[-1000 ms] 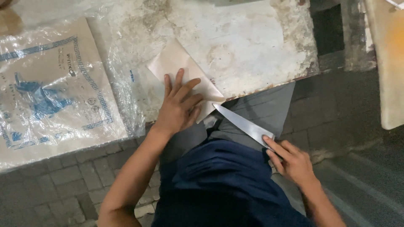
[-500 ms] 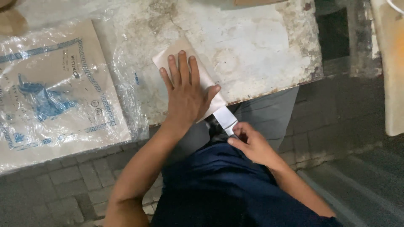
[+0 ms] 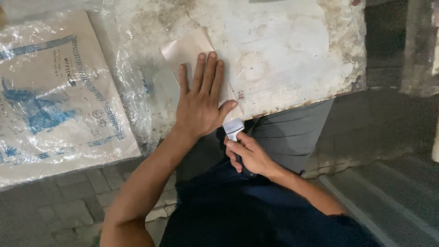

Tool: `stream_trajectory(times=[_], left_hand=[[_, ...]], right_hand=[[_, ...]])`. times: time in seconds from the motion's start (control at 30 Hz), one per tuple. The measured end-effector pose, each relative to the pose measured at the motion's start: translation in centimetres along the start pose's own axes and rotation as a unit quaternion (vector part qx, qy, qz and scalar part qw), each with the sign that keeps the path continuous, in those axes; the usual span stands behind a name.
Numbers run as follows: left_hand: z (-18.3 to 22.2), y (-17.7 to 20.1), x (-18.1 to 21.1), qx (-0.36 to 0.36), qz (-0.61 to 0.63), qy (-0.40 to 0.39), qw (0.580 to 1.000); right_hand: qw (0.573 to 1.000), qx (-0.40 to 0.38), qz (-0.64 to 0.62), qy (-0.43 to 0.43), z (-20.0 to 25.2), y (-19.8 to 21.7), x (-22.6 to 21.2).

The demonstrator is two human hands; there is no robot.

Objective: Folding paper liners and placing them into cardboard food boxes, using a knife to trim paper.

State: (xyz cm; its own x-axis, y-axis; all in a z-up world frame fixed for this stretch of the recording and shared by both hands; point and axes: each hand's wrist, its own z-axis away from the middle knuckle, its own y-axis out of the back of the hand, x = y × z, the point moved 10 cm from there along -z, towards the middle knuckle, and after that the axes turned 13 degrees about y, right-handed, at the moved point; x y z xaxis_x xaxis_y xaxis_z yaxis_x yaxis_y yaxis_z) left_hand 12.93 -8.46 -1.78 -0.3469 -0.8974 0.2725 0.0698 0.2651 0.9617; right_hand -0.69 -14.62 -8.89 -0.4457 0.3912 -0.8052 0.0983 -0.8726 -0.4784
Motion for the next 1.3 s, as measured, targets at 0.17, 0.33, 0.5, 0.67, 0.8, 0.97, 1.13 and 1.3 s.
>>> stream_trajectory(times=[0.17,0.33,0.5,0.67,0.8,0.97,1.13,1.3], left_hand=[[-0.7,0.7,0.2,0.011,0.026,-0.011,1.000],[-1.0,0.3,0.2,-0.023,0.028,-0.017,0.999],[-0.3,0.0,0.6,-0.034,0.012,-0.050,0.998],[0.4,-0.3,0.8,-0.043,0.012,-0.062,0.997],[0.4,0.0,1.2,-0.037,0.009,-0.107,0.994],[2.0,0.4,2.1,-0.057,0.013,-0.116,0.992],[2.0,3.0,3.2,0.015,0.032,-0.114,0.993],[-0.2,-0.1,0.8,0.046,0.003,-0.050,0.998]], right_hand=[[0.989,0.006,0.141,-0.046,0.2,0.1,-1.9],[0.996,0.013,0.093,-0.009,-0.6,0.4,-2.2],[0.996,0.027,0.079,0.017,2.1,1.7,-1.6],[0.995,0.021,0.093,0.019,0.3,0.8,-2.4],[0.995,0.052,0.080,0.008,3.0,2.5,-0.7],[0.996,0.049,0.071,0.015,4.6,2.5,0.0],[0.994,0.027,0.087,-0.060,8.1,3.1,0.2],[0.996,0.036,0.075,-0.013,6.8,3.4,0.1]])
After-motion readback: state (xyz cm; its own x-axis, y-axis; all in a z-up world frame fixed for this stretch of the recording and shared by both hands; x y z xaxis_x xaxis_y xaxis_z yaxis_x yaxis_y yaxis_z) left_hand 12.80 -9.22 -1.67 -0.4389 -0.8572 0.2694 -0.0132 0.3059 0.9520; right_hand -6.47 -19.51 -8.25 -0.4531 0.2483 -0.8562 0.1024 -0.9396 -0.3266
